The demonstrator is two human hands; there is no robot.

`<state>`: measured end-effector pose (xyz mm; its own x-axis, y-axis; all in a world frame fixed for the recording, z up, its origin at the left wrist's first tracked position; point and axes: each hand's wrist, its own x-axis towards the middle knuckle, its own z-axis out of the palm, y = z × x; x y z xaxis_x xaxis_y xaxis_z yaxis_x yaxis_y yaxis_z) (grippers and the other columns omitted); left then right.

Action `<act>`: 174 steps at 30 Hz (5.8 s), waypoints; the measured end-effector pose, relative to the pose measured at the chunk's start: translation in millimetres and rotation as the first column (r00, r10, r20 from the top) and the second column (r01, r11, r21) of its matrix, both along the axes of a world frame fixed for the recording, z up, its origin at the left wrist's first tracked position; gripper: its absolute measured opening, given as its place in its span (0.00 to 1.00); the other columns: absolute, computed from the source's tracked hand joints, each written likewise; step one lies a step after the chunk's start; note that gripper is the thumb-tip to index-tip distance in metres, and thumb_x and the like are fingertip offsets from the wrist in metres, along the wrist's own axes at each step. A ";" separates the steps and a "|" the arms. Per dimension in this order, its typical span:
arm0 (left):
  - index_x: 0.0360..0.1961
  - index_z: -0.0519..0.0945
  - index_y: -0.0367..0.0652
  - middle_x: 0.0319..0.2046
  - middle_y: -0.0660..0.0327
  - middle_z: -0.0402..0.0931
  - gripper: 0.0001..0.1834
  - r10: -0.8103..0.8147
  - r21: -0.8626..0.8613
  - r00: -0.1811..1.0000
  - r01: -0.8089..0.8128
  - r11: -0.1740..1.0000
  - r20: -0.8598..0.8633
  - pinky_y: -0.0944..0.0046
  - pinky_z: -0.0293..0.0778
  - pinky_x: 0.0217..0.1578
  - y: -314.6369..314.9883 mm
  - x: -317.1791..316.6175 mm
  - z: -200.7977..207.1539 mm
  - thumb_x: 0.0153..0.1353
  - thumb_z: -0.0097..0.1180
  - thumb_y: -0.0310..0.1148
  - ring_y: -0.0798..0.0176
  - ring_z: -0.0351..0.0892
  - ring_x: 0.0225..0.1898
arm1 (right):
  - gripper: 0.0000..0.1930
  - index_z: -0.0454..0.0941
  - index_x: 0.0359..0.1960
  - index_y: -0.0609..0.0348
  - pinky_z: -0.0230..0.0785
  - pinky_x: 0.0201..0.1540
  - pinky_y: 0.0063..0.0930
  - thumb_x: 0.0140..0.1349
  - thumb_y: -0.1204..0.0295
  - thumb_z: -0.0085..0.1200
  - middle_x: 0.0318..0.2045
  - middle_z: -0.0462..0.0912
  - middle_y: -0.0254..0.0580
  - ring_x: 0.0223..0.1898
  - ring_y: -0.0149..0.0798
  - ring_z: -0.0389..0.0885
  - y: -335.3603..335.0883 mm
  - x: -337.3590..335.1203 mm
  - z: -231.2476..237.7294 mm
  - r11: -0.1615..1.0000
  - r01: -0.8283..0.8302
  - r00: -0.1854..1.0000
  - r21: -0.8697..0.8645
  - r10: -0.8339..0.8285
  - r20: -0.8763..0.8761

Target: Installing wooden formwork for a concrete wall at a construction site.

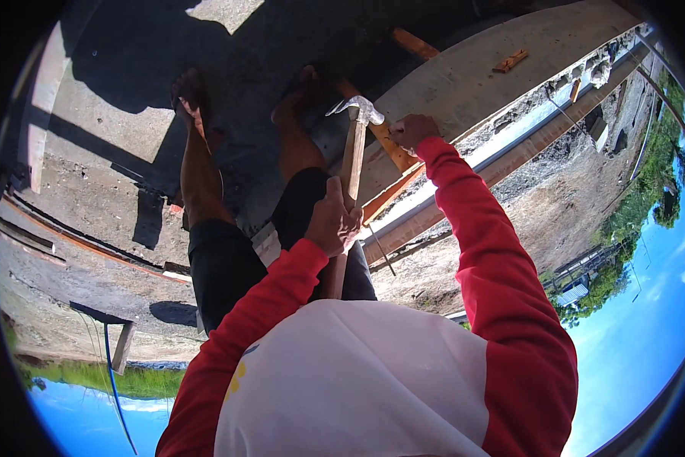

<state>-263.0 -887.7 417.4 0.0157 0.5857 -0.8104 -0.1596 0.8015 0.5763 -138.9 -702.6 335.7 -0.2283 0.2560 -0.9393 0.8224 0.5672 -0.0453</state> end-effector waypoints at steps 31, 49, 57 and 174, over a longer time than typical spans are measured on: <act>0.31 0.54 0.37 0.12 0.55 0.63 0.18 -0.007 -0.123 0.992 0.022 0.992 0.123 0.66 0.64 0.08 24.6 -12.1 -9.5 0.41 0.47 0.27 0.62 0.68 0.10 | 0.13 0.67 0.29 0.47 0.51 0.41 0.40 0.37 0.71 0.49 0.32 0.68 0.28 0.38 0.35 0.65 -27.6 32.4 51.5 0.847 -0.508 0.795 0.156 0.531 -0.295; 0.31 0.53 0.38 0.12 0.55 0.63 0.16 0.348 -0.027 0.929 -0.354 0.935 -0.123 0.67 0.64 0.09 17.3 -9.4 17.2 0.43 0.45 0.25 0.64 0.67 0.11 | 0.10 0.69 0.24 0.45 0.51 0.40 0.41 0.35 0.70 0.49 0.26 0.67 0.27 0.33 0.33 0.65 -30.5 38.5 41.7 0.902 -0.377 0.830 0.210 0.430 -0.356; 0.29 0.55 0.36 0.11 0.56 0.62 0.16 0.065 -0.256 0.970 -0.002 0.967 0.236 0.66 0.63 0.08 38.5 -5.8 2.1 0.39 0.46 0.27 0.64 0.67 0.09 | 0.08 0.70 0.22 0.46 0.52 0.40 0.41 0.35 0.69 0.49 0.25 0.67 0.27 0.33 0.33 0.65 -29.4 37.9 42.0 0.895 -0.401 0.848 0.195 0.444 -0.291; 0.23 0.61 0.47 0.13 0.68 0.59 0.08 -0.341 -0.464 0.754 0.628 0.625 0.561 0.75 0.59 0.15 276.6 105.5 87.2 0.46 0.48 0.33 0.75 0.58 0.13 | 0.16 0.57 0.40 0.62 0.62 0.26 0.37 0.46 0.76 0.36 0.26 0.70 0.52 0.27 0.49 0.70 -138.4 186.3 257.9 -0.290 0.833 0.029 0.471 -0.827 -0.561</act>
